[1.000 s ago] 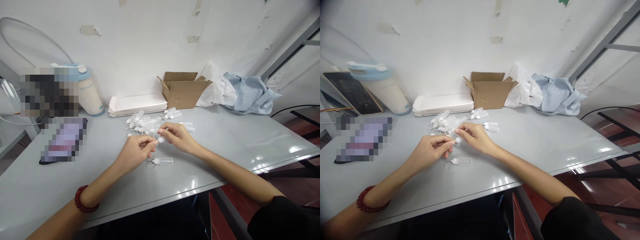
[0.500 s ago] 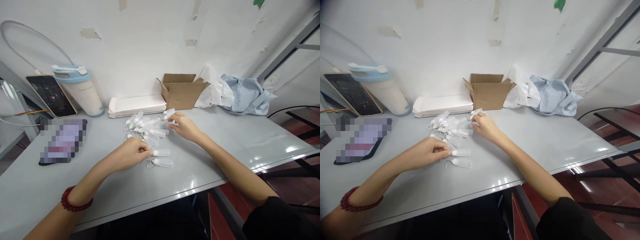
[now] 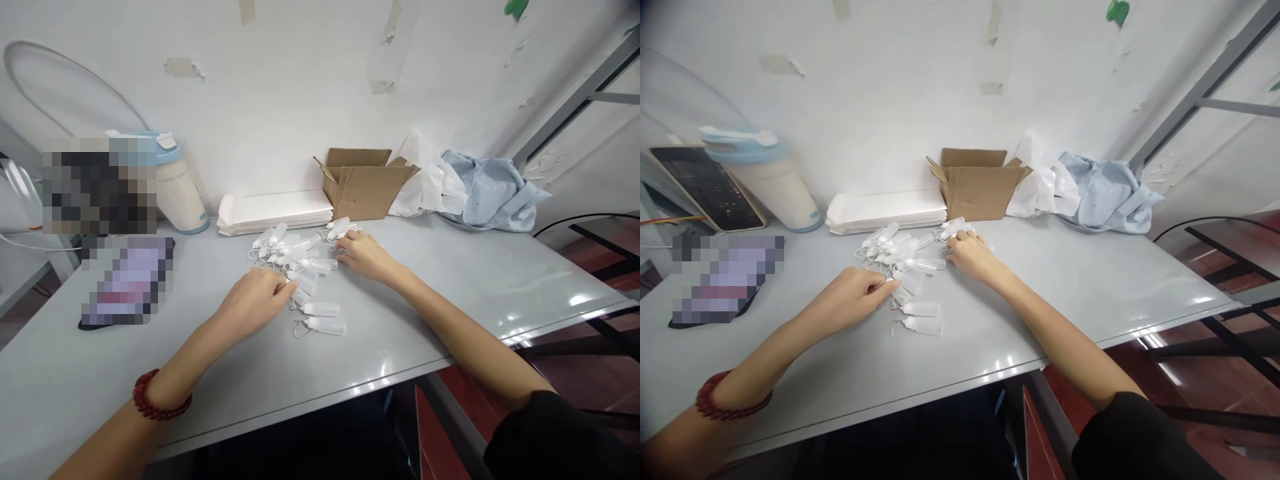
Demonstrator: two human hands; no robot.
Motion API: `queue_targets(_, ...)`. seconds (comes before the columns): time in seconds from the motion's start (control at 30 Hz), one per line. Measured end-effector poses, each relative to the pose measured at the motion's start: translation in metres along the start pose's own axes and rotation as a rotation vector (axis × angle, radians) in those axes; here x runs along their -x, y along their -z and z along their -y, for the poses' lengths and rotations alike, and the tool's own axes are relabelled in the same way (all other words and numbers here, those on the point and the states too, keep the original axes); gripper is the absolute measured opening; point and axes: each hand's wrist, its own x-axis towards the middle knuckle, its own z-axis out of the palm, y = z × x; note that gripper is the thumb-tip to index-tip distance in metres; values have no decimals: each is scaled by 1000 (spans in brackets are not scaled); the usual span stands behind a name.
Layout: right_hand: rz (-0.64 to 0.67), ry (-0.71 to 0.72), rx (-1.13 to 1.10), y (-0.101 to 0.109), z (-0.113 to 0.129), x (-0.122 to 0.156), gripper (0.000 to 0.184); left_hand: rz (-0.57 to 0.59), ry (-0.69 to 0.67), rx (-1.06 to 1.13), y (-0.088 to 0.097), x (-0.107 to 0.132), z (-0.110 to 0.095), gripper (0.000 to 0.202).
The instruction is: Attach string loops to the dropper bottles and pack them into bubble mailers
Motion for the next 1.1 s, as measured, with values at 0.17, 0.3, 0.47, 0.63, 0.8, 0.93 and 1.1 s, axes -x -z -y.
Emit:
queue_targets(0.17, 10, 19, -22, 3, 2, -1, 20, -42, -8, 18, -3, -1, 0, 42)
queue_targets(0.3, -40, 41, -58, 4, 2, -2, 24, -61, 9, 42, -3, 0, 0, 42)
queue_targets(0.47, -130, 41, -120, 0, 0, -3, 19, -83, 0, 65, -3, -1, 0, 42)
queue_targets(0.63, -238, 84, -220, -3, -2, -3, 10, -105, -25, 81, -3, -1, -1, 42)
queue_targets(0.8, -408, 78, -414, 1, -2, -3, 7, -121, -50, 94, -4, -1, -1, 42)
queue_targets(0.93, -518, -26, -677, 5, -1, -1, 9, -133, -54, 105, -5, 0, -2, 42)
queue_targets(1.1, -540, 19, -982, 10, 3, 1, 12, -146, -52, 115, -4, 1, -4, 43)
